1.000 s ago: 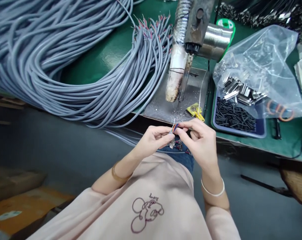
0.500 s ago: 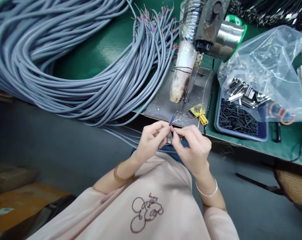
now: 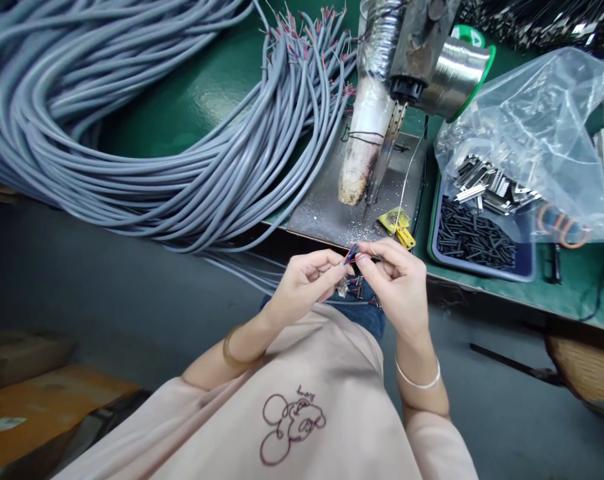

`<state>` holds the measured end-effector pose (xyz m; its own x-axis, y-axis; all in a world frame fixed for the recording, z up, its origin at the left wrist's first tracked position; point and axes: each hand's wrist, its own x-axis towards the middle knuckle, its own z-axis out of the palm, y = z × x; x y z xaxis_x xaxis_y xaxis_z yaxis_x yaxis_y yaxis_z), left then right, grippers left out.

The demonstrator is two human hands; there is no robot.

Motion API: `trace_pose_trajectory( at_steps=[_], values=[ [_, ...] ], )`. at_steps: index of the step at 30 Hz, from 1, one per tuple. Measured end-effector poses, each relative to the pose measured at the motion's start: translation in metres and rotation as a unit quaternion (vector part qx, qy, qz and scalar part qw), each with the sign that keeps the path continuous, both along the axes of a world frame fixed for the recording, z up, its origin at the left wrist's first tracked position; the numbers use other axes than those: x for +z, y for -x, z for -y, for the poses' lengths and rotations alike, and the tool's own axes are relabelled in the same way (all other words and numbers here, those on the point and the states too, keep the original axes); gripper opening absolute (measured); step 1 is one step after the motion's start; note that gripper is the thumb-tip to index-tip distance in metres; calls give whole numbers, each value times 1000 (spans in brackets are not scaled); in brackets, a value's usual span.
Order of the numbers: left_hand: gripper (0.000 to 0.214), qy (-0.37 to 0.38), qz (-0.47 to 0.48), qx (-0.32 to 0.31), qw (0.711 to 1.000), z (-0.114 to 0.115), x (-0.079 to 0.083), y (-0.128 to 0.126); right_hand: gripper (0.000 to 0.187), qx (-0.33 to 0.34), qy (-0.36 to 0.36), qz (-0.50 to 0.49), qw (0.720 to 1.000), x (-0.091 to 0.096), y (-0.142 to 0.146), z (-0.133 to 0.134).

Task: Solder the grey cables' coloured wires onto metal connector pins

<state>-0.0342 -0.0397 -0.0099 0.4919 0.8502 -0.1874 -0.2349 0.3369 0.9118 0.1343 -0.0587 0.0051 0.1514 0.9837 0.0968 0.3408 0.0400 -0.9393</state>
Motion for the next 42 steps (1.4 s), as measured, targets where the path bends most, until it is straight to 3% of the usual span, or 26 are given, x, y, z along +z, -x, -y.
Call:
trace_pose_trajectory(
  at_steps=[11,15,18,23,25,28,31,38,42],
  values=[
    [31,-3,-25,-10,1000,2,0,0,13,-12,17,-19,1000,1,-4,0],
    [28,-39,-55,65,996,5,3,-5,13,0,16,-22,1000,-1,-1,3],
    [23,-47,-64,108,991,7,4,-7,14,-11,-24,44,999,-1,5,8],
    [28,-14,-46,66,997,3,7,-3,10,-76,-109,138,982,-3,5,11],
    [31,5,-41,51,998,0,9,0,20,-89,-168,185,964,-5,1,12],
    [35,29,-23,23,999,-3,10,3,34,-58,-239,271,931,-7,-4,13],
    [35,35,-15,8,999,-3,11,4,40,-23,-247,319,915,-9,-5,13],
    [31,18,-42,24,999,2,10,3,14,23,-211,275,938,-2,-3,10],
    [25,-67,-93,67,991,4,9,0,9,65,-198,272,940,3,-5,11]
  ],
)
